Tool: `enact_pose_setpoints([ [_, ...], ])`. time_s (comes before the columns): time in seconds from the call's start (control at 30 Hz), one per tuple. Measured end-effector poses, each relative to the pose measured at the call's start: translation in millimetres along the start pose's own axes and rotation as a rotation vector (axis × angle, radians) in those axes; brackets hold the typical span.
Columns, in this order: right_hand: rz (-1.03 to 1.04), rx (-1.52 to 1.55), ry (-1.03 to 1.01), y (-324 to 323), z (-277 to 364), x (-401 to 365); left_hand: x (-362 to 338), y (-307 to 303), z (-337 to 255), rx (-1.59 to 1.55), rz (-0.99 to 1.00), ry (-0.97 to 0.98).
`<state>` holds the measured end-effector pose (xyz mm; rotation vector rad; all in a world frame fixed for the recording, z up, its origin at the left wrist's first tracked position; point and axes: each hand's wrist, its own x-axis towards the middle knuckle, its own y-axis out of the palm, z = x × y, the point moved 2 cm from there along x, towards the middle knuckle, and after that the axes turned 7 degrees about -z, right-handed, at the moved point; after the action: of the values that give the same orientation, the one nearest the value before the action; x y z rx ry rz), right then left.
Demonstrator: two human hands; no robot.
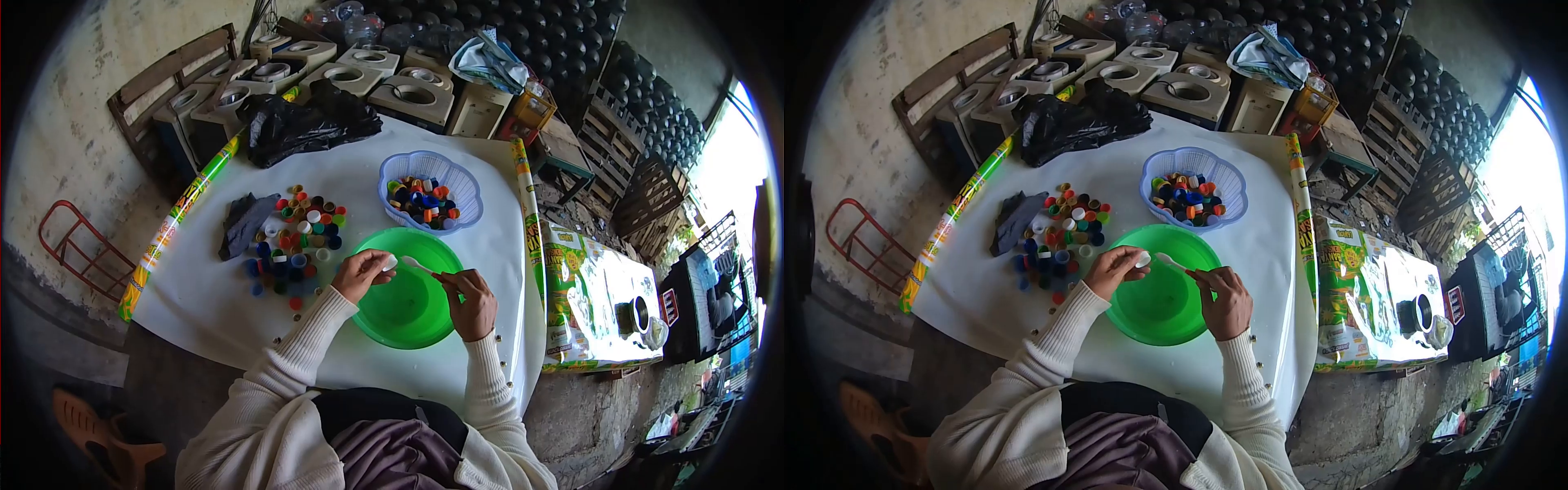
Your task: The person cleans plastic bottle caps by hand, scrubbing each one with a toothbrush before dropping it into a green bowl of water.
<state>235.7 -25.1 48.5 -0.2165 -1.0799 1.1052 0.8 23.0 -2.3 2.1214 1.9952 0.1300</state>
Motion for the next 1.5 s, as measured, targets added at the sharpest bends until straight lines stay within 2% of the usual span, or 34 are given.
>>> enact_pose_setpoints([
  [0.13, -0.101, 0.079, -0.147, -4, 7, -2, 2, 1, -2, -0.049, 0.022, -0.102],
  [0.23, 0.069, 0.043, -0.268, -1, 11, -4, -3, 2, -9, -0.008, 0.049, -0.127],
  [0.33, -0.058, -0.041, -0.268, -6, 15, -1, -2, 2, -10, -0.006, 0.055, -0.153],
  [0.43, 0.111, 0.022, -0.267, -3, 10, -3, -1, 4, -7, 0.054, 0.059, -0.149],
  [0.53, 0.014, 0.085, -0.141, -2, 8, -5, 2, 4, -4, 0.043, 0.062, -0.192],
  [0.57, -0.018, 0.045, -0.198, -1, 7, -5, 4, 5, 1, 0.023, 0.043, -0.151],
  [0.67, 0.125, 0.101, -0.165, -6, 16, -5, 3, 6, 4, 0.079, 0.047, -0.065],
  [0.77, 0.025, 0.046, -0.129, -4, 12, -7, 5, 4, 5, 0.102, 0.053, -0.077],
  [0.87, 0.177, 0.043, -0.111, -7, 12, -8, 6, 4, 12, 0.371, 0.059, 0.095],
  [0.97, 0.097, -0.079, -0.091, -3, 1, -9, 2, 4, 2, 0.470, -0.034, 0.272],
  [1.07, 0.123, -0.303, -0.221, 6, -2, -14, 1, 3, 11, 0.553, -0.064, 0.447],
  [1.17, 0.248, -0.205, -0.304, 19, -11, -21, -1, 7, 5, 0.607, 0.024, 0.298],
  [1.27, 0.194, -0.151, -0.125, 7, 5, -15, -2, 7, 10, 0.774, -0.031, 0.420],
  [1.37, 0.173, -0.125, -0.094, -3, 3, -20, -4, 9, 12, 0.784, 0.008, 0.357],
  [1.47, 0.065, -0.080, -0.022, -13, 6, -27, -17, 16, -9, 0.867, -0.094, 0.669],
  [1.5, 0.049, -0.057, -0.026, -15, 6, -29, -17, 19, -13, 0.935, -0.090, 0.701],
])
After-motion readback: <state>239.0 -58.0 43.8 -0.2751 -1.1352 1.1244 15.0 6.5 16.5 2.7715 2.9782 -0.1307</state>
